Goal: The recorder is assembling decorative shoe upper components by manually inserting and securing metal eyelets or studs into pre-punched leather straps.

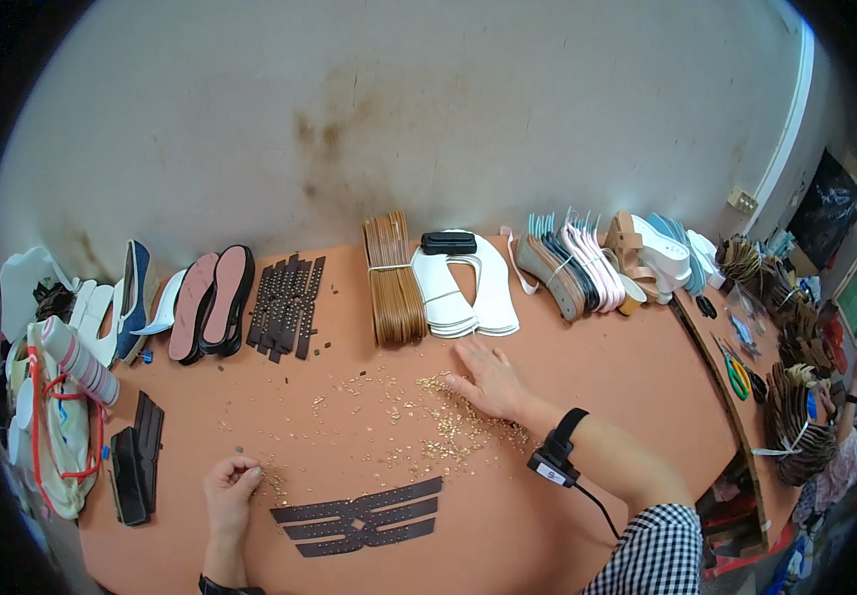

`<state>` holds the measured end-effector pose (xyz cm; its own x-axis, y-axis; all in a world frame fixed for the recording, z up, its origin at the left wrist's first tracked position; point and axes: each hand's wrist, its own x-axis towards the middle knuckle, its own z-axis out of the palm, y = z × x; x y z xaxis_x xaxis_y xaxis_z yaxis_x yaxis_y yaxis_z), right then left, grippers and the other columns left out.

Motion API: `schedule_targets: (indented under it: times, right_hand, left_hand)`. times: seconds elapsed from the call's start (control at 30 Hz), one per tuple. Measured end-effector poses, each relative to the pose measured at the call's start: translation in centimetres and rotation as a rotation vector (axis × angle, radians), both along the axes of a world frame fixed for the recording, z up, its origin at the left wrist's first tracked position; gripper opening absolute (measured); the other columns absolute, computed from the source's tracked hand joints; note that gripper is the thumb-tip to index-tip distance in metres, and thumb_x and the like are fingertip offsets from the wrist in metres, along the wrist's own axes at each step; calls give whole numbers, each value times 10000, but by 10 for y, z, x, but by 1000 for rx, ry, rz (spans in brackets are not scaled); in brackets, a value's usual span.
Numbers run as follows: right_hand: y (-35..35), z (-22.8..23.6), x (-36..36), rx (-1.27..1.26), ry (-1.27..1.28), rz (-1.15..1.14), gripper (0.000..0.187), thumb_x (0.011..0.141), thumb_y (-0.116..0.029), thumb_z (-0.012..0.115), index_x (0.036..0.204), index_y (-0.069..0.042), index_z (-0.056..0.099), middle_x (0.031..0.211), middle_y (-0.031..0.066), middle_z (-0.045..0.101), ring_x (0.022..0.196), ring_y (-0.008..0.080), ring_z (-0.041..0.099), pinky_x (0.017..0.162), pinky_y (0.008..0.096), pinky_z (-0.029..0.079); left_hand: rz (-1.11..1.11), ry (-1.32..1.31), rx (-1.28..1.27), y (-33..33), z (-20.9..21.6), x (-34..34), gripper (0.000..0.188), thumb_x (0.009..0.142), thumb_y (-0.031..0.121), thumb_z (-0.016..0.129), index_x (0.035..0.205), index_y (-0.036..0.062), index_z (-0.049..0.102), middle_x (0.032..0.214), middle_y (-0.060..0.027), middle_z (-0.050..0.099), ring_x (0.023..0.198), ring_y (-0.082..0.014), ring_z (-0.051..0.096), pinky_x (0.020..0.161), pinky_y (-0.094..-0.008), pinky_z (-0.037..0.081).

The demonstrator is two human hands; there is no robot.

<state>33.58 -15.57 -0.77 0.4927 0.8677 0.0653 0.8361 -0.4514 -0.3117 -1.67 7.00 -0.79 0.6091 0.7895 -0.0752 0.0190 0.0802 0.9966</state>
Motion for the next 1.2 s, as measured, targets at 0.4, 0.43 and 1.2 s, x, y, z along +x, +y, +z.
schedule_targets:
  times: [0.4, 0.43, 1.2]
  right_hand:
    - [27, 26, -15, -7, 155, 144, 658, 882, -434, 484, 1283, 69, 350, 1325, 245, 379, 1249, 362, 346, 1022, 403, 315]
    - [29, 26, -22, 21, 144, 134, 646, 882, -421, 491, 1277, 71, 355, 1321, 245, 382, 1243, 361, 354, 1017, 402, 324]
    - [77, 14, -35, -141, 3, -116, 792, 854, -581, 413, 1336, 36, 294, 1371, 201, 330, 1309, 324, 254, 1045, 467, 233]
  left_hand:
    - [12, -13, 8, -2, -4, 0, 79, 798, -8, 615, 876, 6, 615, 693, 21, 565, 581, -25, 488, 504, -153, 385]
    - [3, -10, 11, -1, -4, 0, 79, 797, -8, 616, 874, 6, 616, 692, 20, 566, 583, -27, 492, 506, -154, 389]
    - [-13, 1, 48, 1, -13, 0, 51, 775, -16, 622, 825, -8, 625, 709, 4, 547, 598, -42, 504, 522, -177, 417]
